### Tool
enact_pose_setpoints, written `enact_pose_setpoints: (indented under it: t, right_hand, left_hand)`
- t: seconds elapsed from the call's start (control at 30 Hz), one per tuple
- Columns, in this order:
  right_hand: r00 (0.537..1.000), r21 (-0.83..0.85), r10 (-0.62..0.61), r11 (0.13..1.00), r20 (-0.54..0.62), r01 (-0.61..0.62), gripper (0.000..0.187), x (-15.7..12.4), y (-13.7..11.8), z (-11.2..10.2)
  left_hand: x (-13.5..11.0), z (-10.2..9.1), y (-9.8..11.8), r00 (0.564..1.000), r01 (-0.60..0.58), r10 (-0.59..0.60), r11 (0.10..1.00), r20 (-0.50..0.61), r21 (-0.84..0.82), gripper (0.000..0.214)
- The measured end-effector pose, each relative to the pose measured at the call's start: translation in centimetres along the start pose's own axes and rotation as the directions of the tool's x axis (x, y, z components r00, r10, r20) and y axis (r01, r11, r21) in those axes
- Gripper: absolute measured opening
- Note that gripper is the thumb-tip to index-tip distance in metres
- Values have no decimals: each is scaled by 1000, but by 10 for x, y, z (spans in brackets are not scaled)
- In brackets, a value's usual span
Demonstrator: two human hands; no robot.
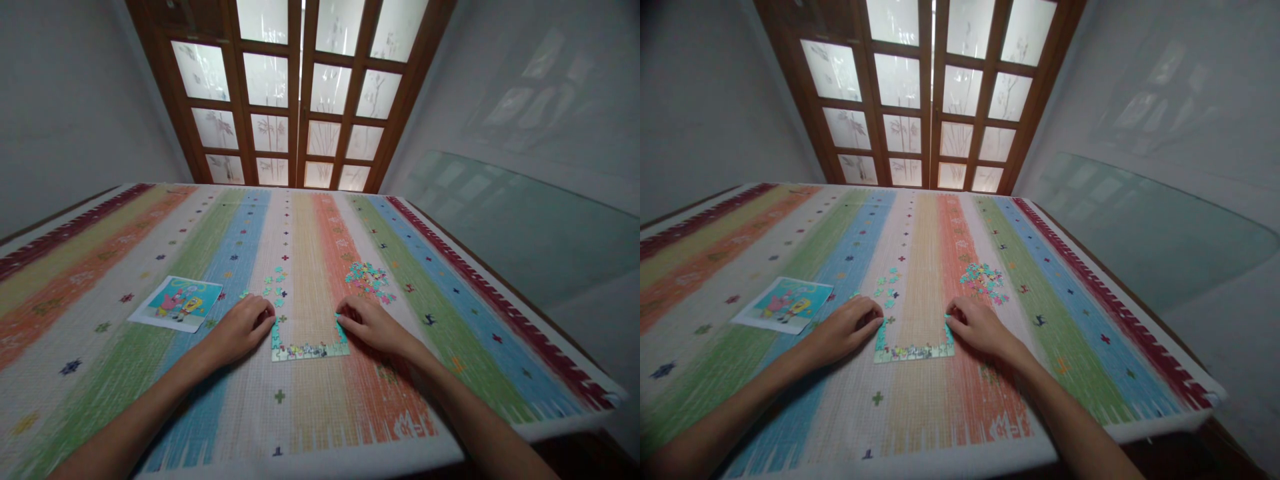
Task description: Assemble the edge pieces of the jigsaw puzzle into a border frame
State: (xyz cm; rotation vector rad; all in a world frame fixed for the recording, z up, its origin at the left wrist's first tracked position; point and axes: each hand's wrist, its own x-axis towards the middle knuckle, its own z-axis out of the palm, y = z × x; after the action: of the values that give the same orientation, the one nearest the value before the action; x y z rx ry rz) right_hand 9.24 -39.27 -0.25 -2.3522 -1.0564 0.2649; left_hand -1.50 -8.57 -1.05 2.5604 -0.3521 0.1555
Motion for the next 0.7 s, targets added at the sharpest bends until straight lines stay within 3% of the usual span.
enact_pose_setpoints:
  t: [0.7]
  right_hand:
    - [1000,10,-17,1000,14,16,4,0,0,-3]
  left_hand:
    - [-2,6,1,1000,-12,12,1000,-21,6,17]
